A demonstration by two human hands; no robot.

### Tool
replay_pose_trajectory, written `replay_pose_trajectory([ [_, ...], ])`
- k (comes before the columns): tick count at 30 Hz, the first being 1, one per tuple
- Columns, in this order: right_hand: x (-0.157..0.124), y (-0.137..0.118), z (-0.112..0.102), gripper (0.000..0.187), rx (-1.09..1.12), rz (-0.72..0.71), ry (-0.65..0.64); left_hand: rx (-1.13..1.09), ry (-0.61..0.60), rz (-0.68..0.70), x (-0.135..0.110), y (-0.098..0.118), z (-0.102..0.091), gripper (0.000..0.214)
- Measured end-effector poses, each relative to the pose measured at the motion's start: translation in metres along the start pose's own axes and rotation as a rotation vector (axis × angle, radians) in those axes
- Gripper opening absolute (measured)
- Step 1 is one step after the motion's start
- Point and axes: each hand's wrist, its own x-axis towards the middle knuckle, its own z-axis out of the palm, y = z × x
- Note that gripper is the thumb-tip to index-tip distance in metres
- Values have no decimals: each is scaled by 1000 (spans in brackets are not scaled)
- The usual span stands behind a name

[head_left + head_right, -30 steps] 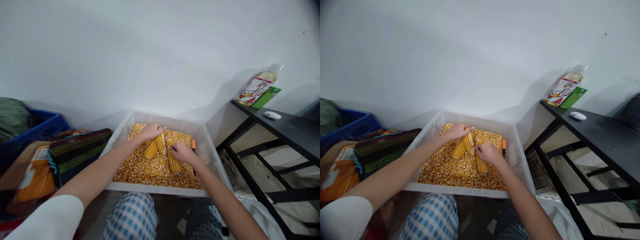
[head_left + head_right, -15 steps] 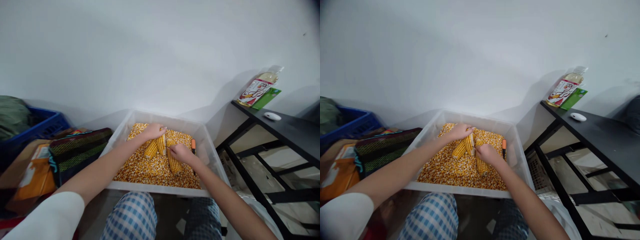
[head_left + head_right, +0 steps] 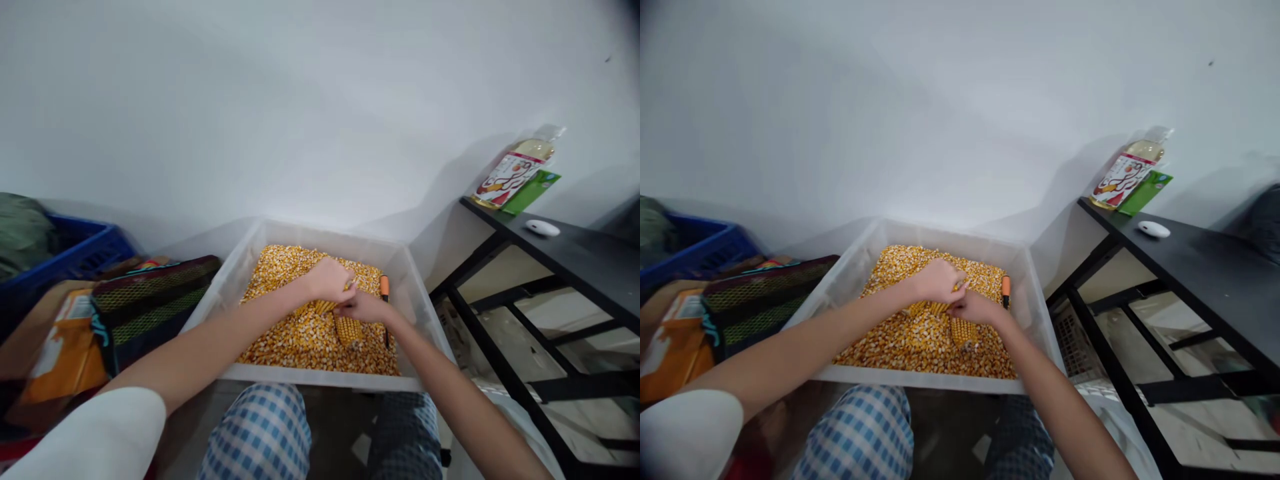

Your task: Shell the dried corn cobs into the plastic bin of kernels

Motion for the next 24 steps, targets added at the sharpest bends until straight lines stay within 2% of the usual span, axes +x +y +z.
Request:
replay_pose_trajectory([
  [2, 2, -4, 4, 16, 19, 36, -45, -2, -6, 12, 1, 3, 0, 43],
  [5, 2, -11, -1, 19, 4, 12, -66, 4, -15, -109, 1, -14, 2, 49],
  [9, 1, -17, -13, 28, -56, 4, 66, -58, -67, -306, -6, -55, 12, 56],
  [12, 2, -17, -13, 32, -140, 33, 160, -108, -101, -355, -9, -73, 22, 57],
  [17, 4, -16, -5, 30, -227, 49, 165, -103, -107, -339, -8, -74, 27, 58],
  [24, 7, -26, -5, 28, -373, 128, 137, -30, -99, -319, -7, -59, 16, 57],
])
